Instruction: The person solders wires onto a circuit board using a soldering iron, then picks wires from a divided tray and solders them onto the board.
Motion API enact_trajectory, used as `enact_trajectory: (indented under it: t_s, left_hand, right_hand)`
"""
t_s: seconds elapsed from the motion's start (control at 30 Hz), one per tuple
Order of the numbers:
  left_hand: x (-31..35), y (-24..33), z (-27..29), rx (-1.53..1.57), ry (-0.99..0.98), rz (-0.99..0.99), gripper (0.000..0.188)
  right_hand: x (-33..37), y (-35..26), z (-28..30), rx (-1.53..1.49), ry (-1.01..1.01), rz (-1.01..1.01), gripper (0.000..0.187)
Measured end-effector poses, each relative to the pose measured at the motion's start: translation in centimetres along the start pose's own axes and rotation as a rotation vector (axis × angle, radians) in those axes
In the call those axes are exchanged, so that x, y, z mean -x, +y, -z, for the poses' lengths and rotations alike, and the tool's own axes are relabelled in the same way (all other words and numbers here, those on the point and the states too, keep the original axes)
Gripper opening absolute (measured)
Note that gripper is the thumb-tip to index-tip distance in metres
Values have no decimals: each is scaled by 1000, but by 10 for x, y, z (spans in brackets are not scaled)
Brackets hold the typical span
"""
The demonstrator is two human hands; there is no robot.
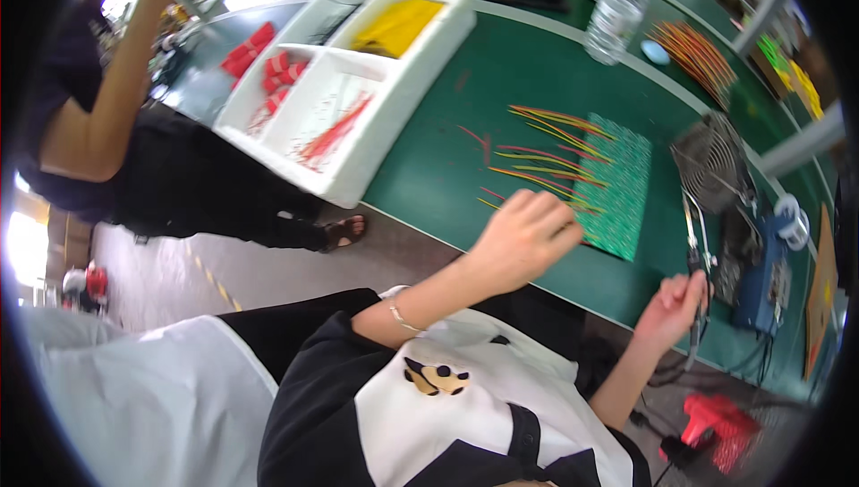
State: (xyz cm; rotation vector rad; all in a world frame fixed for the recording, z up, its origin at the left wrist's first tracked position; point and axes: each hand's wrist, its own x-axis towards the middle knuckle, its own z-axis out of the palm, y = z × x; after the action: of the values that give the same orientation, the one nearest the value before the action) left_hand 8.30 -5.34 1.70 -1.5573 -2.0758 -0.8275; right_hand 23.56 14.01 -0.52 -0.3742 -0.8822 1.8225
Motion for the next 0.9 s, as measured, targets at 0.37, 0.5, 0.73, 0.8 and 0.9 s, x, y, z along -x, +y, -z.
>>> enact_trajectory:
  t_s: [0.37,0.5,0.73,0.8,0.9]
  left_hand:
    - [8,-24,90,7,-23,76,18]
    - [9,-89,176,-49,-99,638,6]
    - [35,-174,173,-176,-454,692,11]
    - [44,-181,163,-261,-471,695,11]
    - [46,-176,159,-417,-440,703,11]
  right_hand:
    - [-3,-1,2,63,-75,-39,19]
    - [-4,2,-6,89,-16,-83,25]
    - [-2,-1,-8,122,-12,-59,26]
    - [-1,-1,-9,149,-36,-58,27]
    - [-4,1,-5,145,-63,-34,21]
